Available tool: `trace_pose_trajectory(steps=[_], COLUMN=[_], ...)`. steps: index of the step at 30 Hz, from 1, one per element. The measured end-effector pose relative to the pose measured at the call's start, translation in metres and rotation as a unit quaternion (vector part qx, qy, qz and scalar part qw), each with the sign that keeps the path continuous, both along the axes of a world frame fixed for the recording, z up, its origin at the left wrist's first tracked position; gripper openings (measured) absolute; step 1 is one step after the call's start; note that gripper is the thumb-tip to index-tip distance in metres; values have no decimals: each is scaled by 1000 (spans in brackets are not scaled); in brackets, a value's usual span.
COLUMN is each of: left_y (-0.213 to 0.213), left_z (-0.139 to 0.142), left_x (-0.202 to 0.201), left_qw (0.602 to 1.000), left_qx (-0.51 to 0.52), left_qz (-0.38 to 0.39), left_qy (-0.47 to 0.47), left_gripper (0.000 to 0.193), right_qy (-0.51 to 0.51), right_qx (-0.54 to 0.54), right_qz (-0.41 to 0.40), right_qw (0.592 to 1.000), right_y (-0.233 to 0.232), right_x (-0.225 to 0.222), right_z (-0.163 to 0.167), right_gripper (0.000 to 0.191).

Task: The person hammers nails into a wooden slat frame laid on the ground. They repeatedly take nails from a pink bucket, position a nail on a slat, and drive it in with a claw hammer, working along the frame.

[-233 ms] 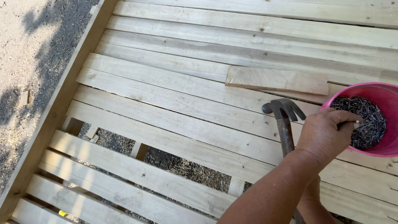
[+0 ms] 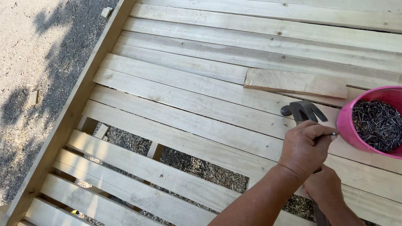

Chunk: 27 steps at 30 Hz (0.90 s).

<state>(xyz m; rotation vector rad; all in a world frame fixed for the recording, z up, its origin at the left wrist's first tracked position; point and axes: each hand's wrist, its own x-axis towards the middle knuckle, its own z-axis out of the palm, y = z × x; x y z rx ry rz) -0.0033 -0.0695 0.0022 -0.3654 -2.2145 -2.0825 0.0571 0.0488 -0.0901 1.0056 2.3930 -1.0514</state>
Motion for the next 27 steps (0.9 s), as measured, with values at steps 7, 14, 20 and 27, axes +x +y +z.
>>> trace_pose_trajectory(steps=[7, 14, 20, 27], left_y=[-85, -208, -299, -349], left_z=[-35, -106, -141, -152], left_x=[-10, -13, -15, -11], left_qw=[993, 919, 901, 868], left_qx=[-28, 89, 69, 15], left_qz=[16, 202, 323, 426], left_qy=[-117, -326, -282, -256], left_gripper=[6, 10, 10, 10], right_qy=[-30, -32, -24, -58], right_qx=[6, -68, -96, -48], right_qz=[-31, -104, -160, -209], right_qw=[999, 992, 982, 975], right_y=[-3, -12, -10, -25], right_x=[-24, -18, -26, -13], right_z=[1, -12, -4, -43], right_gripper=[38, 34, 34, 38])
